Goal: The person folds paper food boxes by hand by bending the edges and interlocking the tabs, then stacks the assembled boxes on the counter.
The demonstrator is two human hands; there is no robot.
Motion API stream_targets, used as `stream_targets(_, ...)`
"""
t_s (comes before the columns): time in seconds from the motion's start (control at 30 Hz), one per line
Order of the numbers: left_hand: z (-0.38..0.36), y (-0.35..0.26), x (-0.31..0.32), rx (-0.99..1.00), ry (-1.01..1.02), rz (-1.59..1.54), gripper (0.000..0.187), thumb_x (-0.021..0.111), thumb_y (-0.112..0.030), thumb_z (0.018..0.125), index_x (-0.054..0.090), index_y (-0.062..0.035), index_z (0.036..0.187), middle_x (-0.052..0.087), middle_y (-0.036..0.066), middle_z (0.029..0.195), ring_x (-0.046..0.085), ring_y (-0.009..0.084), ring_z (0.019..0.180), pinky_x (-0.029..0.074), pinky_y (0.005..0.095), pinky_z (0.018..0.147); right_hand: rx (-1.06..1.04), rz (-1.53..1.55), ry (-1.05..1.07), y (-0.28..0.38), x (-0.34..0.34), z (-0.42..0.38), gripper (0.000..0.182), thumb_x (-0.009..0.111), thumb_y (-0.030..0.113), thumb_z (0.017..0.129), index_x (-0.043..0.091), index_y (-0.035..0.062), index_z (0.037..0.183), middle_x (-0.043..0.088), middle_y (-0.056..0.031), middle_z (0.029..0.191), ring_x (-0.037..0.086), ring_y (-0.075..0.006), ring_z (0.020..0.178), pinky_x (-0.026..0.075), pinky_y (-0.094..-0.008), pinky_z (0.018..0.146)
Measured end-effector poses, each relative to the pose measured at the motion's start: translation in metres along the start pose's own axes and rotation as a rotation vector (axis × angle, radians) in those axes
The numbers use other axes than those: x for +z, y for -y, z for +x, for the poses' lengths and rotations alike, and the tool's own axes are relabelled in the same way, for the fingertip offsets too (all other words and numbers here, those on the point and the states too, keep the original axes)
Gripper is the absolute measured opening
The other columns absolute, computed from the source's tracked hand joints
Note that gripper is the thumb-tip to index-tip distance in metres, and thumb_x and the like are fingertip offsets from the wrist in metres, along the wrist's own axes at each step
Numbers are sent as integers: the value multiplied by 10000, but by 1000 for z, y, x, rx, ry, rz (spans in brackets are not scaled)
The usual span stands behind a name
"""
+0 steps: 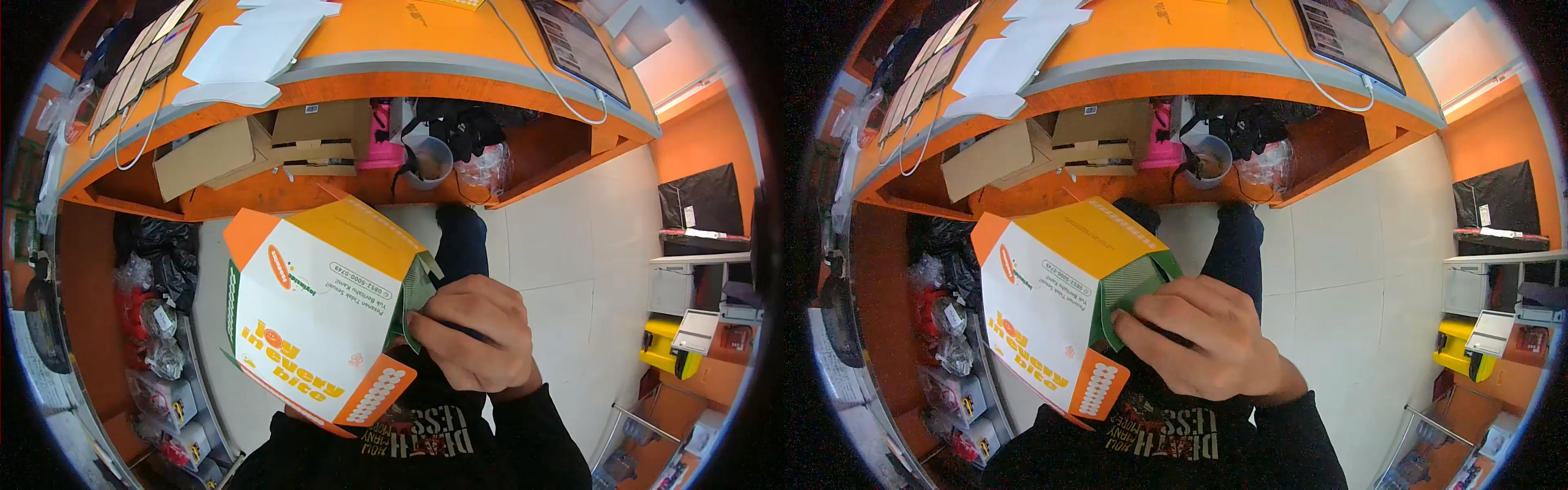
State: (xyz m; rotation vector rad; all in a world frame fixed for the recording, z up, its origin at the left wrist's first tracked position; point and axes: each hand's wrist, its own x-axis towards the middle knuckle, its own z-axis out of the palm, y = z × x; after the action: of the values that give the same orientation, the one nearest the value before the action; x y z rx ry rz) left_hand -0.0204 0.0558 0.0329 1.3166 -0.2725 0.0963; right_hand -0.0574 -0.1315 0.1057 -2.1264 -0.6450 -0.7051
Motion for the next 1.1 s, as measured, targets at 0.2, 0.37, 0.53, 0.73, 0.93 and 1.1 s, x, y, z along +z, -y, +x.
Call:
stream_targets(0.2, 0, 0, -2, -6, 0, -19, 391, 593, -71, 939, 492, 10, 1308, 587, 141, 1233, 598, 232, 1115, 516, 374, 933, 17, 70, -1, -1, -1, -3, 278, 741, 31, 637, 711, 1, 911, 631, -83, 870, 645, -237, 750, 541, -312, 608)
stream_targets(0.37, 0, -1, -4, -11, -1, -31, 390, 587, -80, 943, 493, 13, 1309, 591, 143, 1233, 600, 233, 1117, 513, 376, 940, -33, 130, -113, -2, 9, -6, 247, 769, 39, 646, 730, 26, 889, 660, -97, 954, 654, -272, 836, 570, -328, 666)
stream_targets(0.53, 5, -3, -3, -5, 7, -39, 389, 581, -90, 947, 493, 17, 1311, 594, 144, 1233, 601, 233, 1120, 510, 378, 948, -83, -6, -173, 4, 16, -10, 218, 783, 47, 657, 737, 45, 870, 669, -118, 1018, 658, -313, 893, 581, -357, 716)
stream_targets(0.73, 2, -4, 5, 5, 4, -57, 389, 574, -101, 952, 493, 20, 1313, 599, 145, 1233, 603, 233, 1123, 507, 380, 957, -10, 16, -258, -1, 21, -7, 194, 789, 56, 678, 730, 66, 862, 674, -145, 1083, 648, -360, 1011, 568, -387, 745)
stream_targets(0.93, 2, -6, 10, -23, -24, -113, 390, 567, -112, 957, 493, 24, 1314, 603, 147, 1234, 605, 233, 1126, 504, 383, 966, 47, 49, -80, -18, 29, -10, 314, 770, 64, 696, 727, 94, 1006, 624, -179, 1215, 613, -372, 1108, 526, -450, 868)
stream_targets(1.1, 8, -14, 14, -163, -98, -311, 391, 561, -121, 961, 493, 28, 1316, 607, 148, 1234, 606, 233, 1129, 501, 385, 974, 195, 105, -125, -22, 40, -23, 386, 751, 25, 699, 690, 38, 1080, 622, -195, 1204, 639, -379, 1070, 537, -488, 901)
